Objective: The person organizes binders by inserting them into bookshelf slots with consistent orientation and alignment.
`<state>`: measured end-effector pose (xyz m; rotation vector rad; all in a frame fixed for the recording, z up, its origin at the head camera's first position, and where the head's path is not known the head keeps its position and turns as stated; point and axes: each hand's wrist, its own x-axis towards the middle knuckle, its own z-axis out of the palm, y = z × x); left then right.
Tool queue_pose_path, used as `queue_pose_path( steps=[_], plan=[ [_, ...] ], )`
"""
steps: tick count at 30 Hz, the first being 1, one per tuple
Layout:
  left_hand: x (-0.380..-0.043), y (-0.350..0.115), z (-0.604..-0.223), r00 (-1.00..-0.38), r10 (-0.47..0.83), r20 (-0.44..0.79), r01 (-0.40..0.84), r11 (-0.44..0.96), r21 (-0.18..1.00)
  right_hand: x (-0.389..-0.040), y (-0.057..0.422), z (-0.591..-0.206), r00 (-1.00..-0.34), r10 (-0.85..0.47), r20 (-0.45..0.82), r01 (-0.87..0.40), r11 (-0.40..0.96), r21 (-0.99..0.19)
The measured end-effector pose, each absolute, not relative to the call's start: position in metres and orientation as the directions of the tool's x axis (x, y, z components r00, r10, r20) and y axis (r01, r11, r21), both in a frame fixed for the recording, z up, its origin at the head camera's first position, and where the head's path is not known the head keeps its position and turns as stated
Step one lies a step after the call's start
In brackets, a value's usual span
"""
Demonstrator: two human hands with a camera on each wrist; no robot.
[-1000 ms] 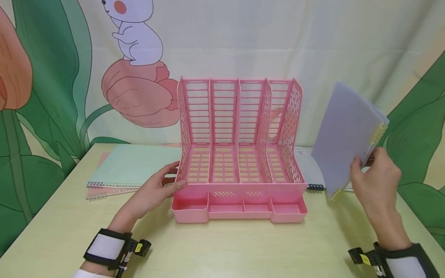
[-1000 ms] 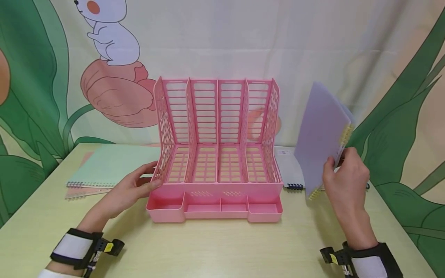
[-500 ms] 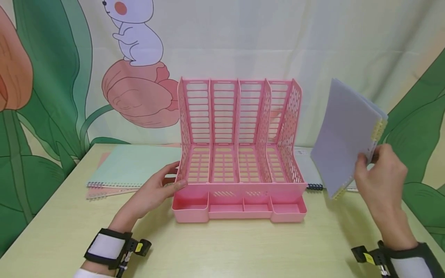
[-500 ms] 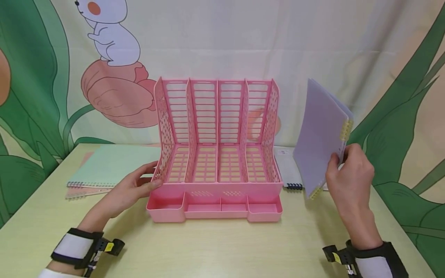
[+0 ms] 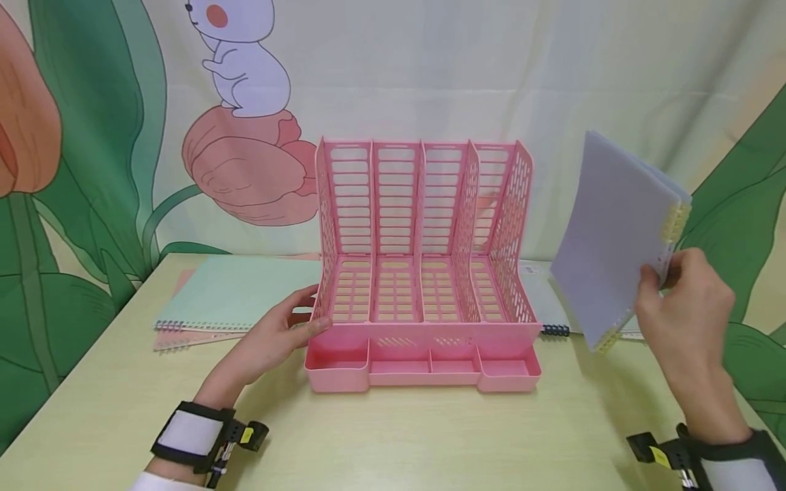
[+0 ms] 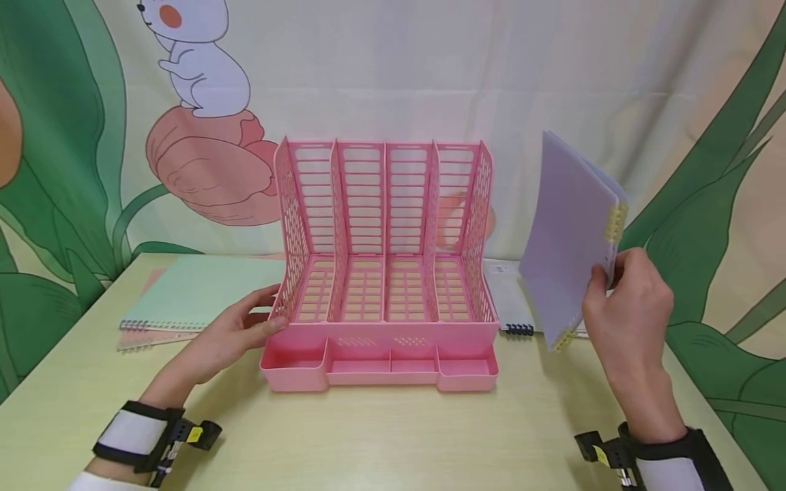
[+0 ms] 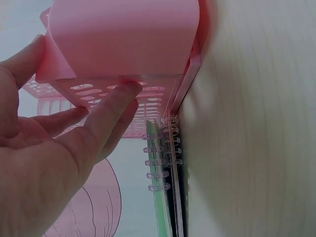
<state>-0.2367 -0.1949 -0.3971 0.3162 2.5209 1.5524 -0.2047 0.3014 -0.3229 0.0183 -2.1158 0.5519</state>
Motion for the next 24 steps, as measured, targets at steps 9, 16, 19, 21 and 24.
queue_pose_path(
  steps=[9, 16, 19, 21, 24],
  plan=[
    [-0.237, -0.195, -0.397, -0.964, 0.264, -0.029, 0.093, 0.439, 0.894, -0.202, 0.297, -0.314, -0.545, 0.176, 0.82, -0.227, 0.91, -0.346],
    [-0.237, -0.194, -0.396, -0.962, 0.273, -0.029, 0.098, 0.437, 0.894, -0.195, 0.291, -0.306, -0.539, 0.183, 0.822, -0.221, 0.912, -0.347],
    [-0.237, -0.194, -0.397, -0.962, 0.272, -0.03, 0.095, 0.435, 0.895, -0.192, 0.288, -0.301, -0.534, 0.172, 0.828, -0.237, 0.909, -0.342],
    [-0.237, -0.194, -0.397, -0.962, 0.27, -0.032, 0.092, 0.433, 0.897, -0.191, 0.286, -0.298, -0.53, 0.164, 0.832, -0.253, 0.906, -0.339],
    [-0.237, -0.194, -0.397, -0.963, 0.268, -0.035, 0.088, 0.433, 0.897, -0.189, 0.284, -0.295, -0.525, 0.157, 0.836, -0.268, 0.902, -0.338]
  ],
)
